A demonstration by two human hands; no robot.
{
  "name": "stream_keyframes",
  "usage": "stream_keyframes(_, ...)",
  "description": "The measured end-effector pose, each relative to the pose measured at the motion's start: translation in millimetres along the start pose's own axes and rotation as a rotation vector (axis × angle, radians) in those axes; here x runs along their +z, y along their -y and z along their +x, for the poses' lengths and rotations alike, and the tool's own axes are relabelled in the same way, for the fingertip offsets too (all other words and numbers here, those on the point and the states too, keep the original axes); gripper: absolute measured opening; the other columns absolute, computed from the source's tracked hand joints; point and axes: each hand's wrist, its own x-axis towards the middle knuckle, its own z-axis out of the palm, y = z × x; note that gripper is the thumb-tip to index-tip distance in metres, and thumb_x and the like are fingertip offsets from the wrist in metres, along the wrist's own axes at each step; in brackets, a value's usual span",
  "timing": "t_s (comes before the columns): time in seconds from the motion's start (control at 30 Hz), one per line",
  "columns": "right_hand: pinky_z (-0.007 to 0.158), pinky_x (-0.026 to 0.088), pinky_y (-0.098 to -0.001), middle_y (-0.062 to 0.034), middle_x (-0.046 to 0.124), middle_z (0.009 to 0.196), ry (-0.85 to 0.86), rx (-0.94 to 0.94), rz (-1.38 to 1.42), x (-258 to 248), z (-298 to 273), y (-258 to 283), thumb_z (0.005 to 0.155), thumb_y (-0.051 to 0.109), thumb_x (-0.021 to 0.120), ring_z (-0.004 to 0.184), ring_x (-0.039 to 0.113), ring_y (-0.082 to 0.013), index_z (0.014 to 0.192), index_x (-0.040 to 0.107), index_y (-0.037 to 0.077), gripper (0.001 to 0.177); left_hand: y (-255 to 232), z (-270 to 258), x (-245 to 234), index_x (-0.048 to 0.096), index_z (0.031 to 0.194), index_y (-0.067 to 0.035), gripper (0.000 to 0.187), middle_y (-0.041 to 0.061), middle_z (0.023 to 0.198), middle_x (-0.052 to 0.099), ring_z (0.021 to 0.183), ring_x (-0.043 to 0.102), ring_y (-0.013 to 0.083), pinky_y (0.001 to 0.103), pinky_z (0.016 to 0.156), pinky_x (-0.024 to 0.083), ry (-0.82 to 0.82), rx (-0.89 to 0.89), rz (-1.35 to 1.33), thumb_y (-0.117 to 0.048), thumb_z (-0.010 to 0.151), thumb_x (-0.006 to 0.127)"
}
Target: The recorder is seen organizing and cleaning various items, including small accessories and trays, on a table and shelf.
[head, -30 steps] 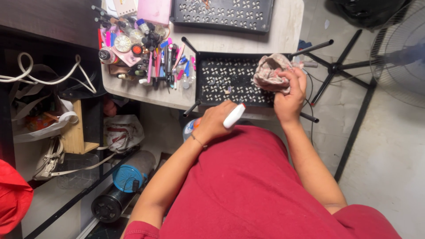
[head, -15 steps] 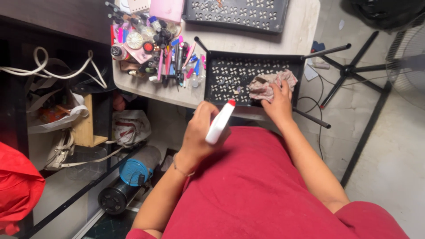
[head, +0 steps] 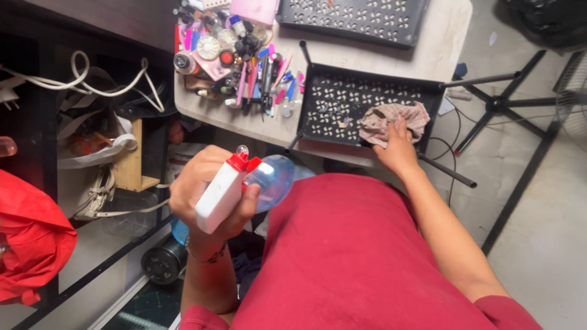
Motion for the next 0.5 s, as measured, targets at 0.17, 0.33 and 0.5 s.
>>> stream_keyframes(0.17,0.113,0.039,-0.0522,-0.0334,0.017,0.165,0.022,0.032,-0.065,3.1,2.9,6.6,0.081,0.031,0.077,0.143,0.032,-0.0559,0.154,0.04,0.0,0.087,11.4,7.0,-12.6,0.067,0.098,0.002,0.024,0.011,0.093,0.068,0.081,0.067,0.0215,0.029,0.074,0.054,-0.013,0.006,0.152,-0.002,0.083,0.085)
stream_keyframes(0.33,0.111,0.041,-0.0533,-0.0327,0.016,0.166,0.05,0.063,-0.11,0.9,2.6,11.8,0.082,0.031,0.075,0.143,0.032,-0.0547,0.154,0.04,0.0,0.085,70.5,-6.2,-6.7,0.075,0.103,-0.001,0.033,0.012,0.097,0.06,0.079,0.061,0.0201,0.031,0.071,0.05,-0.038,-0.114,0.284,-0.011,0.078,0.093)
stream_keyframes(0.5,0.111,0.04,-0.0547,-0.0335,0.014,0.165,0.036,0.105,-0.144,4.0,7.3,14.2,0.084,0.033,0.075,0.144,0.03,-0.0555,0.154,0.038,0.0,0.086,161.0,-39.6,12.4,0.075,0.113,-0.006,0.042,0.005,0.095,0.062,0.08,0.064,0.0187,0.033,0.074,0.055,-0.034,-0.292,0.153,-0.017,0.077,0.095)
